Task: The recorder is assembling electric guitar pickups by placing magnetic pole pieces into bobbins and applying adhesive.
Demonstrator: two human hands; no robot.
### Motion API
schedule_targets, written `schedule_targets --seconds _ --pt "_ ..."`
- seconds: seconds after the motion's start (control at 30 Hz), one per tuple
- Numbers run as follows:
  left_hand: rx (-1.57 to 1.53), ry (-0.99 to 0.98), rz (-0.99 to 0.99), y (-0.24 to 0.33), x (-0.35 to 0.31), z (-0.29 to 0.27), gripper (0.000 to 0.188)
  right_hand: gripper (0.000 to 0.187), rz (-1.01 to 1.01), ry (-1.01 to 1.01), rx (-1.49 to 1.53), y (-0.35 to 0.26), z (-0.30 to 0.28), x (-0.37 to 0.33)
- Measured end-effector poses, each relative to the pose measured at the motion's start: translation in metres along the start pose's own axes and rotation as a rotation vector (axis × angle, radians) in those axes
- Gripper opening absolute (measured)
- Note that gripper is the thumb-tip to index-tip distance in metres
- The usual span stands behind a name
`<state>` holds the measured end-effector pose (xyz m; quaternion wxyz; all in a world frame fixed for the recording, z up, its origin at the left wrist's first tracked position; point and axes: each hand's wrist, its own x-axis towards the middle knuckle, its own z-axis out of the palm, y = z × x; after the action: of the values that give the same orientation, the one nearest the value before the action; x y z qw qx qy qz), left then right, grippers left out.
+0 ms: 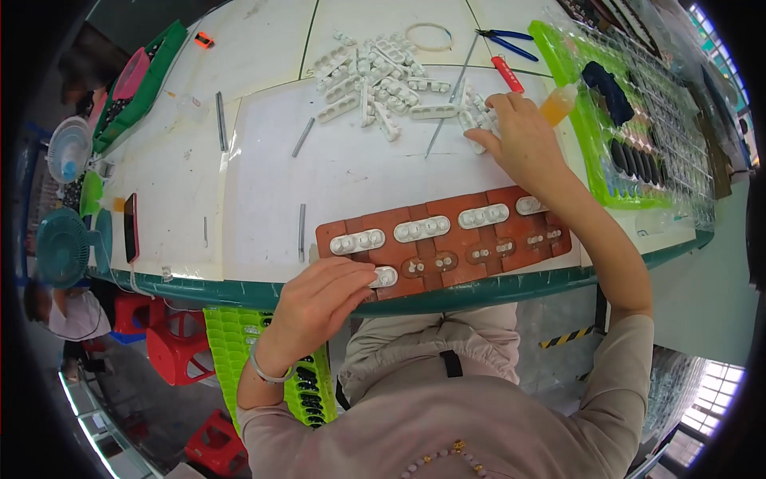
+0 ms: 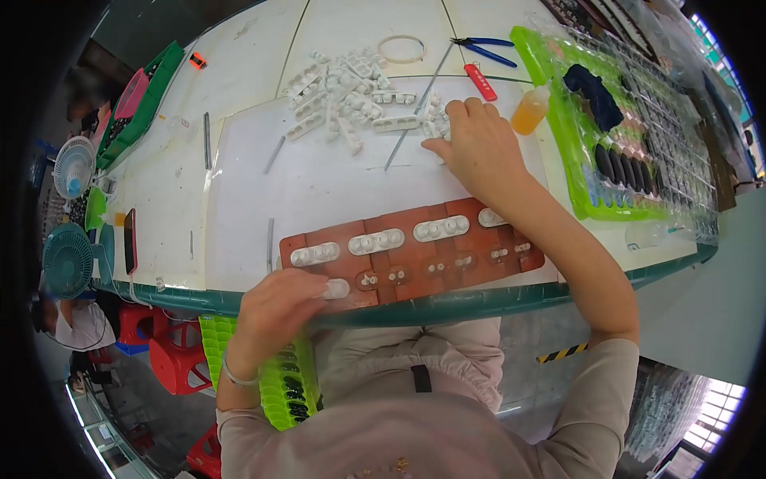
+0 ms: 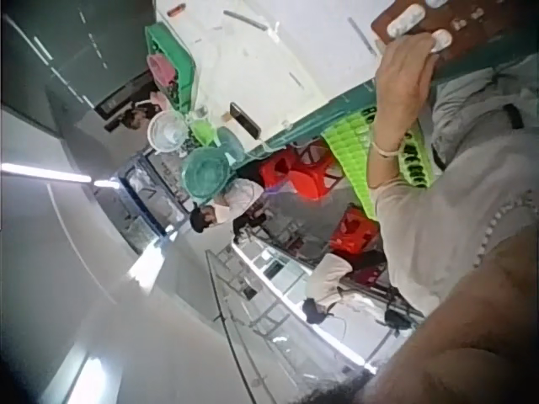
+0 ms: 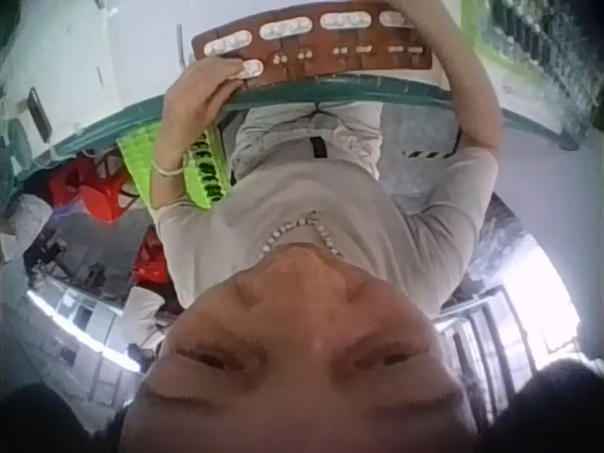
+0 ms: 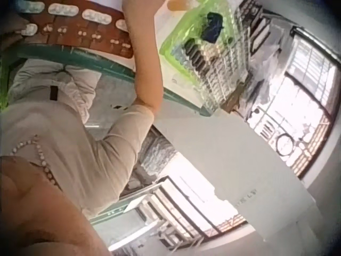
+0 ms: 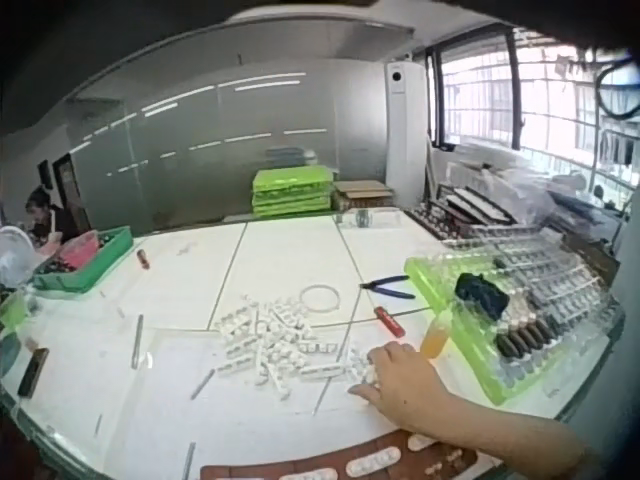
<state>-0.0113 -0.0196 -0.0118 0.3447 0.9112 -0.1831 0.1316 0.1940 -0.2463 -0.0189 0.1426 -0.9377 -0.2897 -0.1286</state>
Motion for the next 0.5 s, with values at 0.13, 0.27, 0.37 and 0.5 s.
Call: schedule_targets --seconds 0.13,0.27,0.37,0.5 --pt "-0.057 -0.011 -0.034 -0.007 -0.007 -0.001 0.022 0.02 0.049 -0.141 0.187 0.004 0.006 -0.003" --pt "0.033 0.001 0.031 -0.006 -0.005 -0.002 0.021 0.016 -0.166 -0.113 0.307 0.005 0.001 -0.02" --pt "0.054 0.007 0.101 -0.003 0.012 -0.009 0.024 0.017 -0.331 0.021 0.314 0.001 -0.011 -0.025" --pt "-0.33 -0.081 -0.232 0.0 0.066 0.006 0.042 0.02 -0.617 0.189 0.247 -0.013 -0.031 -0.039"
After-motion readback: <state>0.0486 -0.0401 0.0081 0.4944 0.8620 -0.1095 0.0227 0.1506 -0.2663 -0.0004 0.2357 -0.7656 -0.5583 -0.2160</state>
